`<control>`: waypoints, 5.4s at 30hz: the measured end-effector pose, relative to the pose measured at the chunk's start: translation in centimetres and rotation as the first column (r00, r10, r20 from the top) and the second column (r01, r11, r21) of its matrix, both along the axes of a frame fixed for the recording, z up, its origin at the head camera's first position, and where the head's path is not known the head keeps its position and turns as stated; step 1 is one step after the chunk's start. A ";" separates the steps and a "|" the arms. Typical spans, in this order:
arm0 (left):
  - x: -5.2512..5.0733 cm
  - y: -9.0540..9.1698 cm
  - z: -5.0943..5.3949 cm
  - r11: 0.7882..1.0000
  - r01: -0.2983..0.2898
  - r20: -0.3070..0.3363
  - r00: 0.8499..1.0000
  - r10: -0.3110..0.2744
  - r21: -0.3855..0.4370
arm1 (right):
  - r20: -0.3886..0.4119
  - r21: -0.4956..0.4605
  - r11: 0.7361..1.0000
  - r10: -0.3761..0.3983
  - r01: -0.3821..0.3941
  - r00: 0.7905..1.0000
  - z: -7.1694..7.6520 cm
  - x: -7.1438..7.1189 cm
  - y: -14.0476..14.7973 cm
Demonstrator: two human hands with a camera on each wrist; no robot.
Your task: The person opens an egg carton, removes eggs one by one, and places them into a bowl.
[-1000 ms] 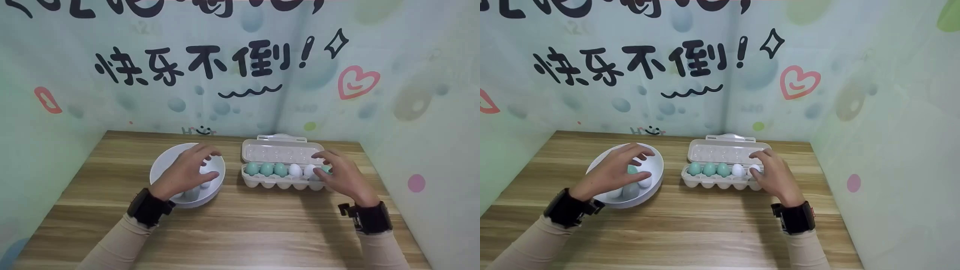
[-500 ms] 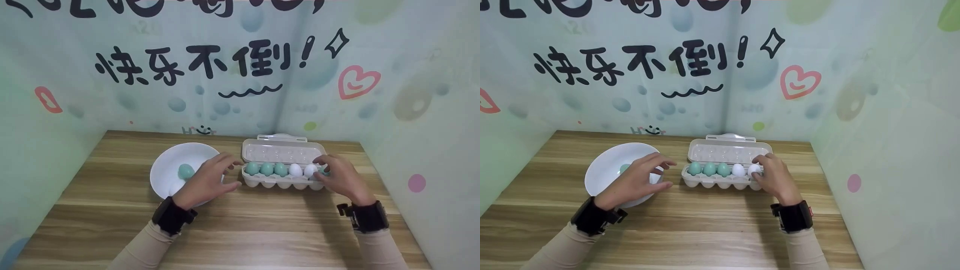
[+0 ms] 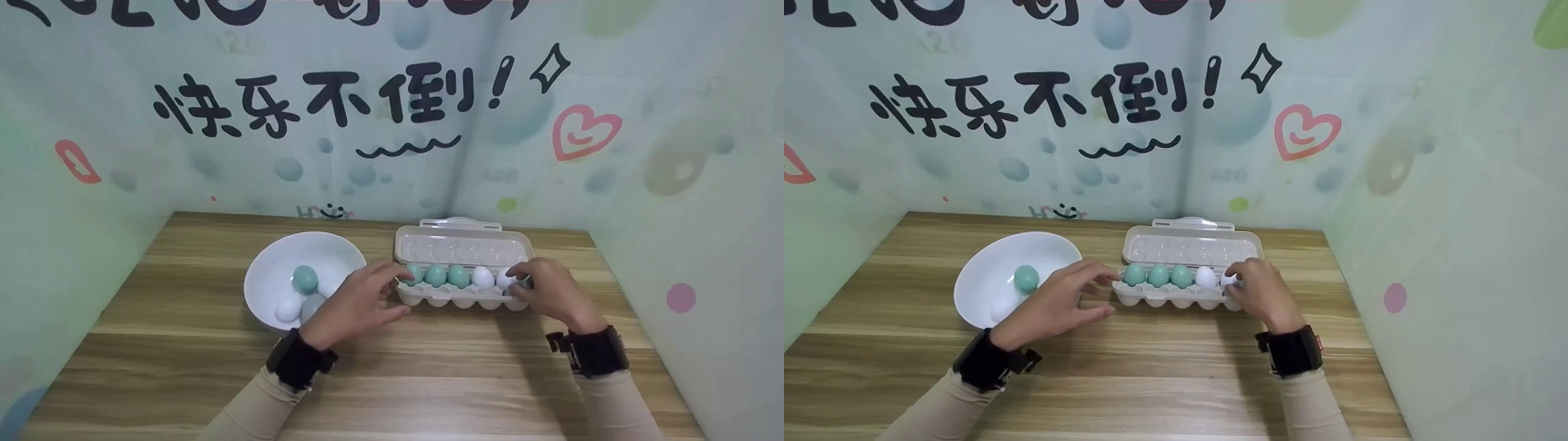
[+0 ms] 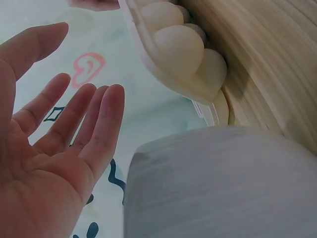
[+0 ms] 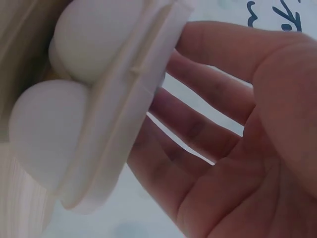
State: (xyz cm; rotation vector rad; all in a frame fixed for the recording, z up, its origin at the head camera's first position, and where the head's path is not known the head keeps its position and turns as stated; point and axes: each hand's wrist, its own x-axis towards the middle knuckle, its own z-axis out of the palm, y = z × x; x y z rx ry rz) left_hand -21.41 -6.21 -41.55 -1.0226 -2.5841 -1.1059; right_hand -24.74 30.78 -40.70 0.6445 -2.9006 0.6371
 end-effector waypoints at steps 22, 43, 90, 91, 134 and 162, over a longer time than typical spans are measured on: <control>-0.1 0.0 -0.4 1.000 0.012 -0.005 1.000 -0.012 0.016 | 0.103 0.022 0.999 0.030 -0.032 0.994 -0.3 0.1 -0.7; -0.2 -0.2 -0.4 0.999 -0.031 0.001 1.000 0.031 0.015 | -0.036 0.014 1.000 0.001 0.000 0.999 -0.2 -0.4 -0.2; 0.2 1.4 -0.2 0.976 -0.027 -0.256 0.963 0.084 0.217 | -0.025 -0.679 0.720 0.174 -0.144 0.985 1.1 4.0 -13.8; 0.2 1.4 -0.2 0.975 -0.025 -0.260 0.962 0.083 0.219 | -0.023 -0.676 0.722 0.174 -0.143 0.985 1.1 4.0 -13.9; -3.1 -16.6 1.3 0.927 -0.166 0.050 0.980 0.194 -0.337 | -0.325 -0.228 0.973 -0.062 -0.014 0.943 2.0 2.9 -0.4; -3.0 -15.9 -0.1 0.865 -0.139 0.007 0.987 0.163 -0.483 | -0.259 -0.163 0.984 -0.108 0.067 0.960 1.2 2.5 2.9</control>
